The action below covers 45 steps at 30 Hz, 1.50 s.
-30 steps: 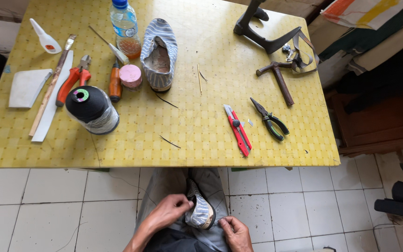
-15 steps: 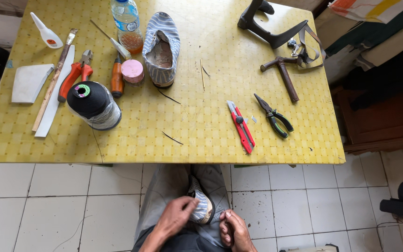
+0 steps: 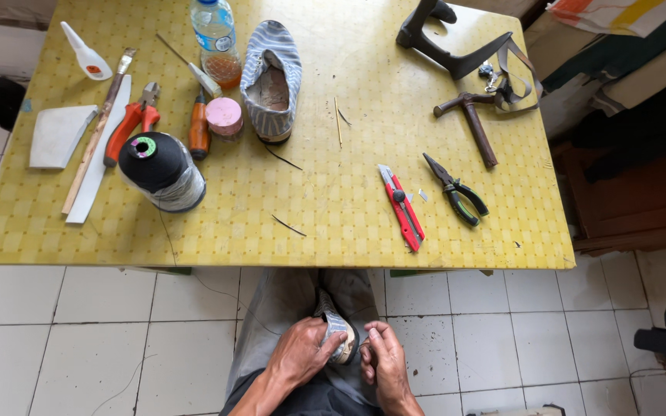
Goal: The person is sewing a striped slip-on shoe using a needle and thread. They hold the shoe on their lap and repeatedly push the needle through the sole and upper fabric to stitch them together.
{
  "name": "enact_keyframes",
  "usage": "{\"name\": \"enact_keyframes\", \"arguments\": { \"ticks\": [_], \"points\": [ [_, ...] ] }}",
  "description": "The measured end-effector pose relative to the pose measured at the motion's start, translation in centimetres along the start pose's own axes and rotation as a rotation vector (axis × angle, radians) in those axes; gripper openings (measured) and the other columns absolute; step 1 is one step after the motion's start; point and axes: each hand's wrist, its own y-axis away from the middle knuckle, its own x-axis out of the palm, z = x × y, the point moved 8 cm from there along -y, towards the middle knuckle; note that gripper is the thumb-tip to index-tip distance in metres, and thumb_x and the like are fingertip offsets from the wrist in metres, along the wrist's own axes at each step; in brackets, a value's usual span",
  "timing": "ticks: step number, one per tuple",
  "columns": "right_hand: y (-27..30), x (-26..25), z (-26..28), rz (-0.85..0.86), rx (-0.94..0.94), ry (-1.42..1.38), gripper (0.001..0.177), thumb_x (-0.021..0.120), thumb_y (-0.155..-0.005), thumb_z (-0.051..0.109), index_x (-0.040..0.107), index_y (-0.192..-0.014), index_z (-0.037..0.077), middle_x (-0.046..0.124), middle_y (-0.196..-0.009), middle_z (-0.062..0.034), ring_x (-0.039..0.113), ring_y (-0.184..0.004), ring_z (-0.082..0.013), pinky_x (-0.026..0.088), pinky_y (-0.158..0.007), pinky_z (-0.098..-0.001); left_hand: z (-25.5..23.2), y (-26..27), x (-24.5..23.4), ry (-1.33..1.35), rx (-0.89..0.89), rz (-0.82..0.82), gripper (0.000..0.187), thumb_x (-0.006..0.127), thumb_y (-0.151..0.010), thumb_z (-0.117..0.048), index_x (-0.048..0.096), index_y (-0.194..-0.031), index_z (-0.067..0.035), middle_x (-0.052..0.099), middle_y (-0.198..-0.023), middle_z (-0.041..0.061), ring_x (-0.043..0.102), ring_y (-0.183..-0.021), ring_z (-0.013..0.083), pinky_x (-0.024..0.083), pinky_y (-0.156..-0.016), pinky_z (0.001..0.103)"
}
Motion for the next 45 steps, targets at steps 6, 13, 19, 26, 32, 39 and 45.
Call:
{"name": "enact_keyframes", "arguments": {
  "ticks": [6, 13, 19, 26, 32, 39, 45],
  "points": [
    [1.9, -2.0, 1.2, 0.008, 0.006, -0.231, 0.035, 0.046, -0.099, 0.039, 0.048, -0.08, 0.009, 0.039, -0.057, -0.0019, 0.028, -0.036, -0.0076, 0.019, -0.03, -0.0227, 3.4, 1.4, -0.9, 0.169, -0.169, -0.05, 0.043, 0.057, -0.093, -0.041, 0.066, -0.067, -0.009, 0.062, -0.062, 0.002, 0.061, -0.061, 0.0185, 0.043, -0.057, 0.037],
    [3.9, 3.8, 3.1, 0.255, 0.072, -0.198, 0.024, 0.045, -0.1, 0.024, 0.046, -0.082, 0.009, 0.038, -0.062, -0.0005, 0.03, -0.043, -0.0078, 0.021, -0.037, -0.0228, 5.5, 5.9, -3.6, 0.254, -0.421, -0.04, 0.042, 0.06, -0.092, -0.044, 0.053, -0.066, -0.011, 0.048, -0.061, -0.003, 0.043, -0.062, 0.0111, 0.037, -0.056, 0.033],
    [2.7, 7.7, 1.0, 0.405, 0.013, -0.041, 0.023, 0.044, -0.099, 0.019, 0.052, -0.1, -0.003, 0.041, -0.064, -0.0106, 0.042, -0.037, -0.0152, 0.036, -0.034, -0.0272, 9.9, 7.9, -4.7, 0.249, -0.416, -0.194, 0.039, 0.059, -0.096, -0.034, 0.062, -0.067, -0.009, 0.062, -0.068, 0.015, 0.065, -0.071, 0.0343, 0.051, -0.065, 0.042],
    [1.4, 10.3, 0.3, 0.447, 0.069, -0.03, 0.017, 0.046, -0.096, 0.012, 0.054, -0.104, -0.001, 0.044, -0.069, -0.0088, 0.045, -0.046, -0.0121, 0.039, -0.039, -0.0235, 9.4, 8.9, -6.4, 0.122, -0.363, -0.414, 0.047, 0.063, -0.098, -0.036, 0.052, -0.059, -0.012, 0.051, -0.055, 0.008, 0.06, -0.06, 0.0286, 0.049, -0.059, 0.033],
    [1.7, 11.7, 2.2, 0.562, -0.064, 0.343, 0.03, 0.049, -0.094, 0.007, 0.049, -0.123, -0.001, 0.055, -0.074, -0.0107, 0.054, -0.053, -0.0134, 0.046, -0.046, -0.025, 10.2, 9.5, -6.3, 0.175, -0.474, -0.474, 0.049, 0.07, -0.092, -0.042, 0.051, -0.059, -0.011, 0.048, -0.053, 0.008, 0.057, -0.055, 0.0261, 0.047, -0.056, 0.035],
    [3.5, 9.4, 3.5, 0.586, -0.181, 1.071, 0.038, 0.056, -0.09, 0.015, 0.049, -0.127, 0.008, 0.072, -0.086, -0.0165, 0.065, -0.072, -0.0378, 0.05, -0.065, -0.0499, 10.7, 9.7, -6.0, 0.194, -0.558, -0.481, 0.051, 0.072, -0.089, -0.046, 0.053, -0.06, -0.008, 0.047, -0.053, 0.012, 0.057, -0.056, 0.0289, 0.048, -0.057, 0.037],
    [4.0, 6.8, 6.4, 0.415, -0.282, 1.025, 0.026, 0.063, -0.091, 0.013, 0.058, -0.115, 0.006, 0.075, -0.091, -0.0121, 0.071, -0.069, -0.0241, 0.055, -0.062, -0.0375, 10.7, 9.5, -5.9, 0.195, -0.545, -0.493, 0.05, 0.072, -0.089, -0.046, 0.054, -0.061, -0.008, 0.048, -0.053, 0.012, 0.059, -0.057, 0.03, 0.048, -0.057, 0.037]
  ]
}}
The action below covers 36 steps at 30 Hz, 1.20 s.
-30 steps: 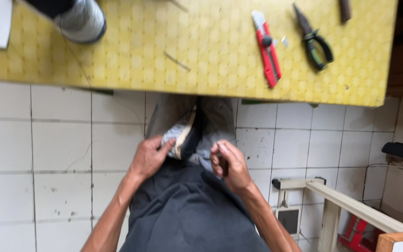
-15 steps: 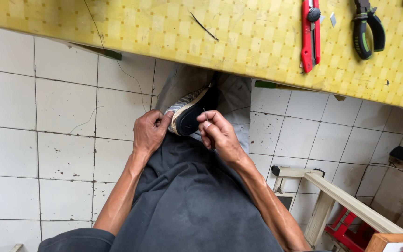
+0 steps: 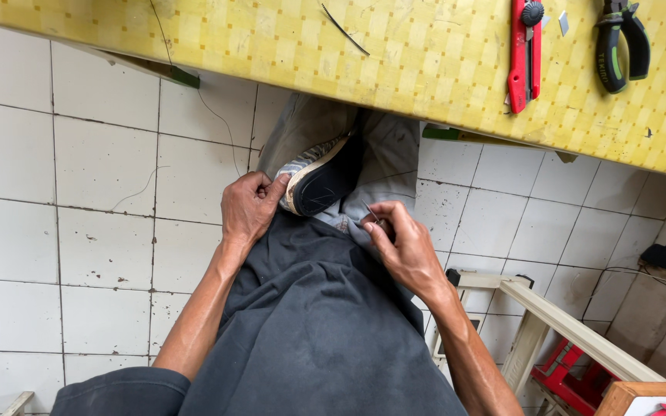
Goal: The person is sewing a striped slip-on shoe using a needle and thread. They hold the shoe on their lap and repeatedly push the needle through the sole and upper fabric to stitch them together.
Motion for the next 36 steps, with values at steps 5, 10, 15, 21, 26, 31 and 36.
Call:
{"name": "enact_keyframes", "arguments": {
  "ticks": [5, 10, 15, 21, 26, 31, 36],
  "points": [
    [0.3, -1.1, 4.2, -0.218, -0.302, 0.1, 0.019, 0.073, -0.086, 0.013, 0.069, -0.104, 0.012, 0.074, -0.088, -0.0029, 0.07, -0.074, -0.0231, 0.056, -0.064, -0.0331, 0.0, 0.1, -0.1, 0.002, -0.007, 0.012, 0.051, 0.071, -0.089, -0.047, 0.055, -0.061, -0.008, 0.048, -0.054, 0.012, 0.058, -0.056, 0.0288, 0.048, -0.057, 0.038],
    [-0.8, -0.3, 6.3, -0.236, -0.356, 0.14, 0.019, 0.076, -0.083, 0.013, 0.07, -0.101, 0.015, 0.07, -0.07, -0.0008, 0.068, -0.062, -0.0215, 0.055, -0.056, -0.0321, -0.3, 0.0, -0.1, 0.003, -0.007, 0.006, 0.051, 0.071, -0.089, -0.048, 0.055, -0.061, -0.008, 0.048, -0.054, 0.012, 0.058, -0.056, 0.0289, 0.048, -0.057, 0.038],
    [-1.9, 1.3, 8.5, -0.157, -0.412, 0.356, 0.011, 0.072, -0.087, 0.017, 0.066, -0.096, 0.017, 0.068, -0.079, -0.0012, 0.068, -0.069, -0.026, 0.055, -0.058, -0.0369, -0.4, 0.1, -0.1, 0.003, -0.016, 0.03, 0.052, 0.07, -0.089, -0.049, 0.055, -0.062, -0.008, 0.048, -0.054, 0.013, 0.058, -0.056, 0.0313, 0.048, -0.057, 0.04],
    [-2.3, 2.3, 8.4, -0.067, -0.353, 0.351, 0.009, 0.07, -0.087, 0.018, 0.065, -0.095, 0.018, 0.063, -0.077, -0.0022, 0.067, -0.068, -0.0289, 0.054, -0.055, -0.0398, -0.7, 0.0, -0.1, 0.019, -0.009, 0.034, 0.052, 0.07, -0.089, -0.048, 0.054, -0.062, -0.007, 0.048, -0.054, 0.013, 0.058, -0.056, 0.0315, 0.048, -0.057, 0.041],
    [-2.2, 2.8, 7.5, -0.023, -0.293, 0.318, 0.009, 0.07, -0.087, 0.018, 0.065, -0.094, 0.017, 0.064, -0.079, -0.0028, 0.067, -0.071, -0.0292, 0.054, -0.056, -0.0398, -0.5, -0.1, 0.0, 0.024, -0.011, 0.038, 0.052, 0.069, -0.09, -0.049, 0.055, -0.062, -0.008, 0.047, -0.053, 0.013, 0.058, -0.056, 0.0315, 0.048, -0.056, 0.04],
    [-2.6, 3.3, 5.8, -0.002, -0.25, 0.299, 0.011, 0.07, -0.086, 0.019, 0.065, -0.096, 0.017, 0.065, -0.082, -0.0036, 0.068, -0.076, -0.0295, 0.055, -0.058, -0.04, -0.4, -0.2, 0.0, 0.025, -0.009, 0.04, 0.052, 0.069, -0.09, -0.049, 0.054, -0.061, -0.008, 0.047, -0.052, 0.012, 0.057, -0.054, 0.0302, 0.048, -0.056, 0.039],
    [-2.6, 2.6, 5.3, -0.05, -0.252, 0.288, 0.014, 0.07, -0.087, 0.021, 0.064, -0.099, 0.017, 0.066, -0.087, -0.003, 0.068, -0.079, -0.0282, 0.056, -0.061, -0.0392, -0.4, -0.2, 0.1, 0.024, -0.002, 0.043, 0.052, 0.068, -0.091, -0.049, 0.054, -0.061, -0.009, 0.047, -0.051, 0.011, 0.057, -0.054, 0.0298, 0.048, -0.056, 0.039]
  ]
}}
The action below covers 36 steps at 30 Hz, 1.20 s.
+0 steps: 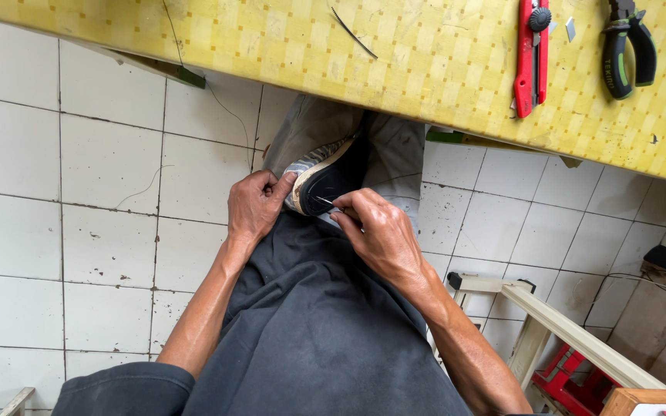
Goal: The person is sewing a striped slip-on shoe using a needle and thread. They hold the shoe on their lap and repeatedly push the needle through the sole and upper fabric to stitch them together.
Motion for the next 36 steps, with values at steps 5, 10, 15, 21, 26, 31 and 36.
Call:
{"name": "enact_keyframes", "arguments": {
  "ticks": [5, 10, 15, 21, 26, 31, 36],
  "points": [
    [0.2, -1.4, 1.5, -0.068, -0.107, -0.265, 0.011, 0.072, -0.085, 0.012, 0.069, -0.095, 0.013, 0.07, -0.086, -0.0035, 0.067, -0.069, -0.0237, 0.052, -0.056, -0.0326, 0.7, 0.2, -0.2, -0.008, -0.051, -0.009, 0.05, 0.069, -0.09, -0.049, 0.057, -0.062, -0.01, 0.047, -0.052, 0.01, 0.056, -0.055, 0.0271, 0.047, -0.058, 0.037],
    [2.1, -2.8, -2.6, -0.175, -0.003, -0.899, 0.016, 0.07, -0.083, -0.004, 0.065, -0.099, 0.0, 0.068, -0.088, -0.0151, 0.062, -0.063, -0.0157, 0.053, -0.055, -0.0276, 4.1, 0.9, -1.3, -0.035, -0.12, -0.04, 0.052, 0.064, -0.094, -0.051, 0.058, -0.063, -0.01, 0.047, -0.052, 0.011, 0.055, -0.055, 0.0279, 0.046, -0.06, 0.038],
    [6.2, -10.9, -12.1, -0.781, 0.26, -1.172, 0.008, 0.055, -0.103, 0.013, 0.057, -0.108, 0.018, 0.062, -0.09, 0.0, 0.056, -0.066, -0.0079, 0.047, -0.061, -0.0167, 8.8, 2.8, -2.8, 0.09, -0.322, 0.013, 0.048, 0.067, -0.094, -0.049, 0.061, -0.063, -0.013, 0.048, -0.052, 0.005, 0.05, -0.057, 0.0143, 0.042, -0.059, 0.031],
    [15.4, -10.1, -26.5, -1.222, 0.874, -1.165, 0.008, 0.053, -0.098, 0.015, 0.058, -0.092, 0.013, 0.06, -0.081, 0.0011, 0.056, -0.064, -0.0085, 0.046, -0.053, -0.0189, 5.2, 2.7, -2.4, 0.787, -0.634, 0.086, 0.031, 0.064, -0.094, -0.027, 0.05, -0.068, -0.016, 0.047, -0.071, -0.002, 0.048, -0.067, 0.0108, 0.052, -0.075, 0.026],
    [13.1, -5.0, -21.5, -0.753, 0.793, -0.837, 0.017, 0.045, -0.103, 0.018, 0.049, -0.118, 0.012, 0.054, -0.072, 0.0047, 0.054, -0.057, -0.0055, 0.043, -0.051, -0.0134, 1.8, 2.4, -1.0, 1.216, -0.744, 0.102, 0.027, 0.059, -0.096, -0.03, 0.057, -0.075, -0.012, 0.068, -0.093, 0.006, 0.068, -0.097, 0.0209, 0.055, -0.094, 0.035],
    [5.9, -4.1, -11.7, -0.446, 0.423, -0.485, 0.016, 0.064, -0.094, 0.004, 0.067, -0.109, 0.005, 0.066, -0.079, -0.0097, 0.056, -0.054, -0.0091, 0.048, -0.05, -0.0219, 1.2, 0.6, 0.7, 1.414, -0.734, 0.15, 0.029, 0.055, -0.099, -0.032, 0.061, -0.078, -0.012, 0.074, -0.088, 0.006, 0.072, -0.101, 0.0246, 0.055, -0.099, 0.044],
    [-0.4, -4.5, 0.2, -0.207, -0.235, -0.308, 0.017, 0.066, -0.09, 0.002, 0.072, -0.105, 0.006, 0.068, -0.107, -0.0127, 0.067, -0.1, -0.0283, 0.054, -0.086, -0.0359, 4.0, -0.9, 2.2, 1.272, -0.811, 0.0, 0.027, 0.051, -0.099, -0.035, 0.049, -0.082, -0.014, 0.035, -0.058, -0.008, 0.05, -0.056, 0.007, 0.065, -0.079, 0.034]
  ]
}}
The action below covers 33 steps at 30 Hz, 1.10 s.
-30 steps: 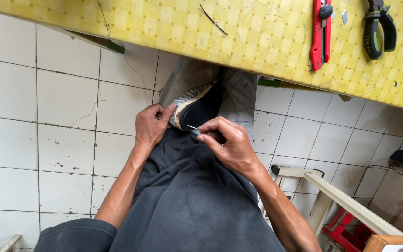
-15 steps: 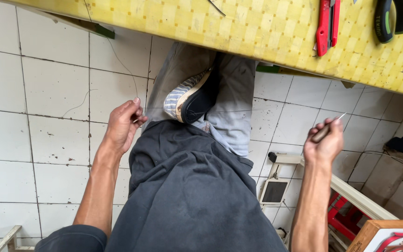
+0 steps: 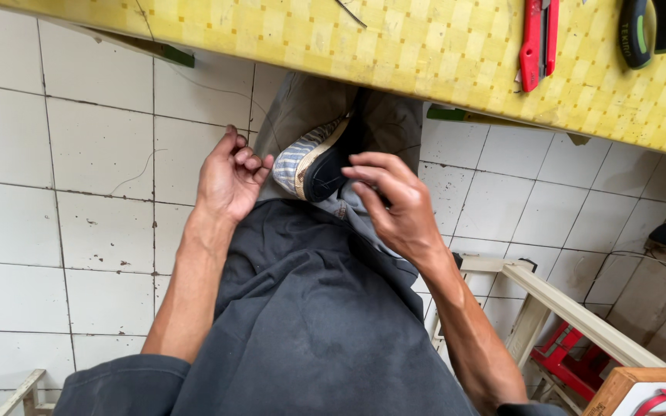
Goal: The person is sewing a striped slip-on shoe using a needle and thread. They hold the shoe on their lap and repeatedly push the needle through the sole and upper fabric to stitch them together.
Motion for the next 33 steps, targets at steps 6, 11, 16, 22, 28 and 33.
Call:
{"name": "enact_keyframes", "arguments": {
  "ticks": [6, 11, 16, 22, 28, 33],
  "points": [
    [-0.8, 3.4, -1.2, 0.288, 0.132, -0.013, 0.018, 0.056, -0.097, 0.015, 0.068, -0.106, 0.005, 0.069, -0.097, -0.0163, 0.068, -0.09, -0.039, 0.054, -0.077, -0.0455, 0.2, -1.2, 0.9, -0.024, 0.072, -0.114, 0.026, 0.052, -0.097, -0.035, 0.047, -0.08, -0.017, 0.028, -0.056, -0.01, 0.033, -0.044, 0.0025, 0.043, -0.044, 0.014],
    [-0.2, 3.8, -2.1, 0.398, 0.232, -0.009, 0.015, 0.061, -0.094, 0.017, 0.07, -0.096, 0.005, 0.071, -0.086, -0.0181, 0.068, -0.084, -0.0416, 0.054, -0.073, -0.0479, -0.3, -1.2, 1.6, -0.101, 0.148, -0.148, 0.028, 0.054, -0.096, -0.036, 0.048, -0.078, -0.015, 0.025, -0.055, -0.011, 0.029, -0.043, 0.0021, 0.033, -0.038, 0.015],
    [-1.4, 3.7, -1.9, 0.299, 0.107, 0.083, 0.005, 0.071, -0.087, 0.011, 0.072, -0.09, 0.008, 0.072, -0.077, -0.0131, 0.07, -0.074, -0.0349, 0.055, -0.065, -0.0416, -1.3, -0.1, 3.5, -0.157, 0.245, -0.188, 0.03, 0.055, -0.096, -0.033, 0.048, -0.077, -0.011, 0.025, -0.055, -0.008, 0.027, -0.042, 0.0032, 0.028, -0.035, 0.016],
    [-3.3, 4.9, -2.6, 0.068, 0.032, 0.074, 0.007, 0.076, -0.086, 0.015, 0.074, -0.092, 0.017, 0.073, -0.078, -0.0005, 0.071, -0.072, -0.0207, 0.055, -0.064, -0.0303, -1.8, -2.2, 2.6, -0.328, 0.382, -0.278, 0.034, 0.056, -0.096, -0.034, 0.053, -0.074, -0.009, 0.032, -0.053, -0.005, 0.032, -0.04, 0.0044, 0.028, -0.034, 0.018],
    [-3.8, 7.3, -4.1, 0.076, 0.155, -0.178, 0.012, 0.068, -0.092, 0.007, 0.075, -0.098, 0.015, 0.071, -0.071, -0.005, 0.071, -0.071, -0.0192, 0.055, -0.063, -0.0309, -2.0, -5.6, -0.3, -0.536, 0.438, -0.359, 0.037, 0.057, -0.094, -0.036, 0.056, -0.07, -0.008, 0.038, -0.05, -0.002, 0.04, -0.041, 0.0081, 0.03, -0.037, 0.022],
    [-3.9, 9.2, -5.3, 0.094, 0.213, -0.199, 0.008, 0.069, -0.091, 0.013, 0.075, -0.095, 0.015, 0.069, -0.067, -0.004, 0.066, -0.067, -0.0098, 0.053, -0.06, -0.0299, -2.7, -9.0, -1.5, -1.082, 0.709, -0.438, 0.046, 0.054, -0.094, -0.046, 0.065, -0.074, -0.006, 0.061, -0.062, 0.02, 0.064, -0.065, 0.0452, 0.046, -0.056, 0.048]
  ]
}}
